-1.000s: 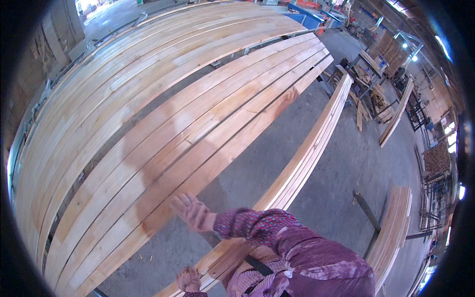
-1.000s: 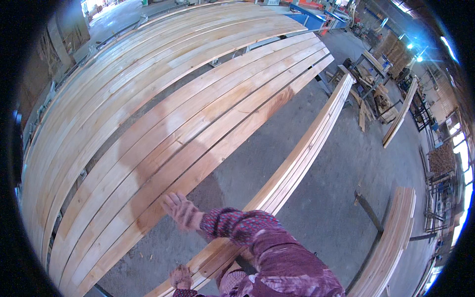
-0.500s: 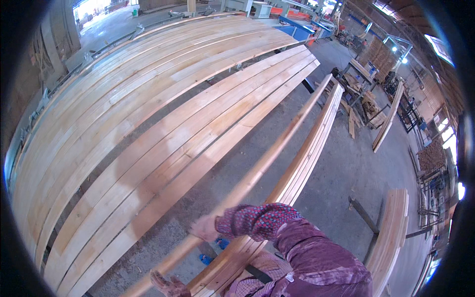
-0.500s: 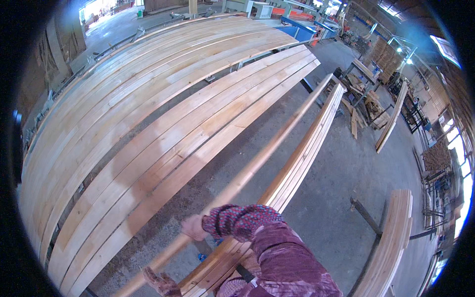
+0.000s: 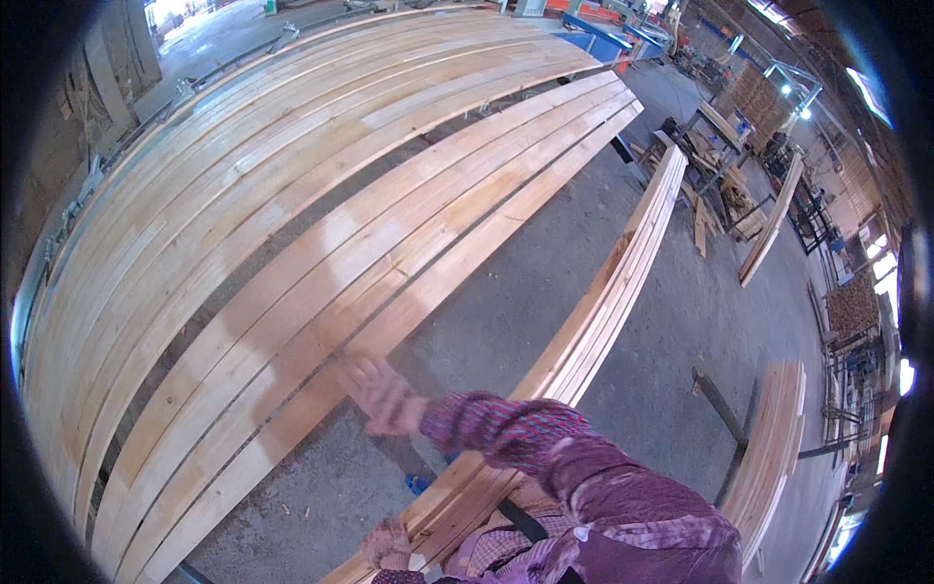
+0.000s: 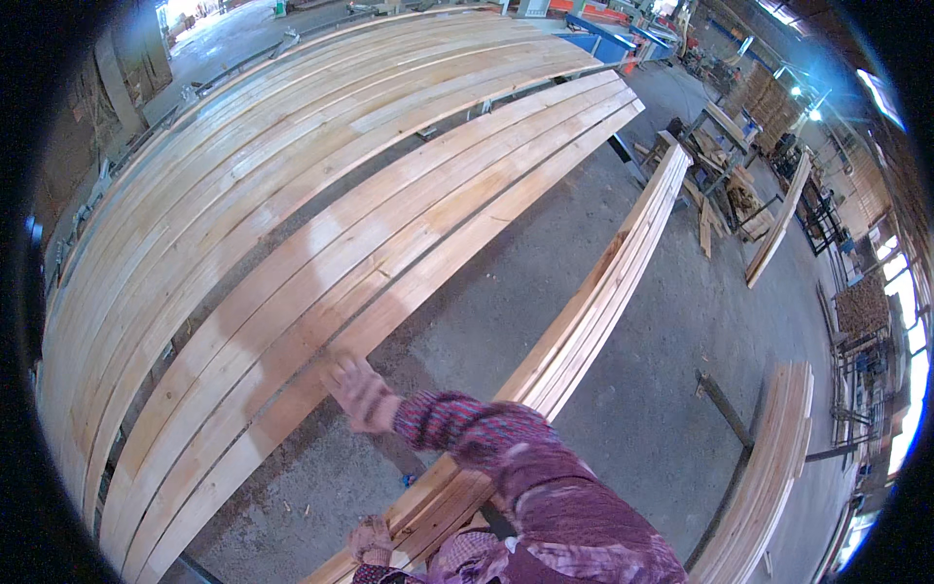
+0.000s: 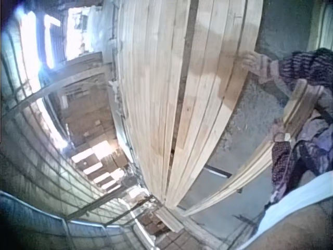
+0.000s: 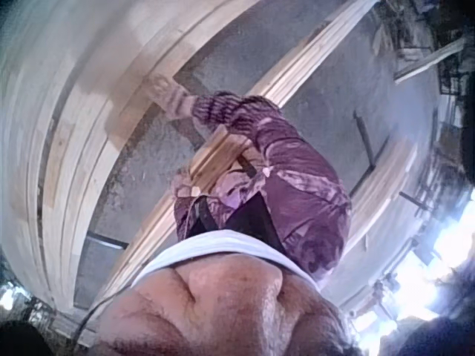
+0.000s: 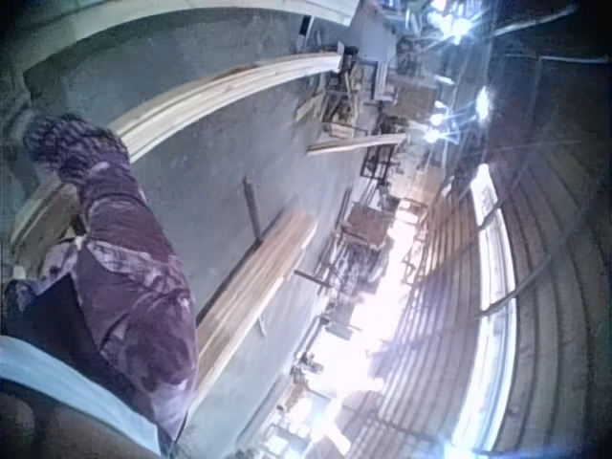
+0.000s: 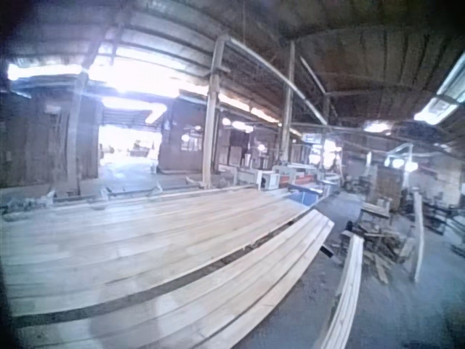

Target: The person picks up wooden planks from the floor and stacks them on a table. They also pick up long, curved wooden pieces from the floor and stack them on a metal rack.

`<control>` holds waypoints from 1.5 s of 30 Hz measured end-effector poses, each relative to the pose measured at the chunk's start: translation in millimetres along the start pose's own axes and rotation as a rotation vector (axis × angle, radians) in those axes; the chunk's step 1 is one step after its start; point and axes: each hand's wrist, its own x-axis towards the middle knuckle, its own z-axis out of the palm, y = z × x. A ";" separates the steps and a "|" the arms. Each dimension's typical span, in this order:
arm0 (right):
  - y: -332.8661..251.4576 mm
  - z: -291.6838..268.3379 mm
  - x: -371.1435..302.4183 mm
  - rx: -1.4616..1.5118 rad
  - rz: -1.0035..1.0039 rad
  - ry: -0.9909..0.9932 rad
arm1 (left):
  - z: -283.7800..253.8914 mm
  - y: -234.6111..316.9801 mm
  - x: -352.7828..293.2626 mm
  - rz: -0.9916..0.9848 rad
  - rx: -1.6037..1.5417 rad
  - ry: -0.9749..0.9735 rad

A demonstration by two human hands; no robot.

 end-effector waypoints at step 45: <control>-63.2 33.4 -137.1 0.213 0.137 -1.017 | -72.8 48.4 -12.7 0.028 0.044 -0.178</control>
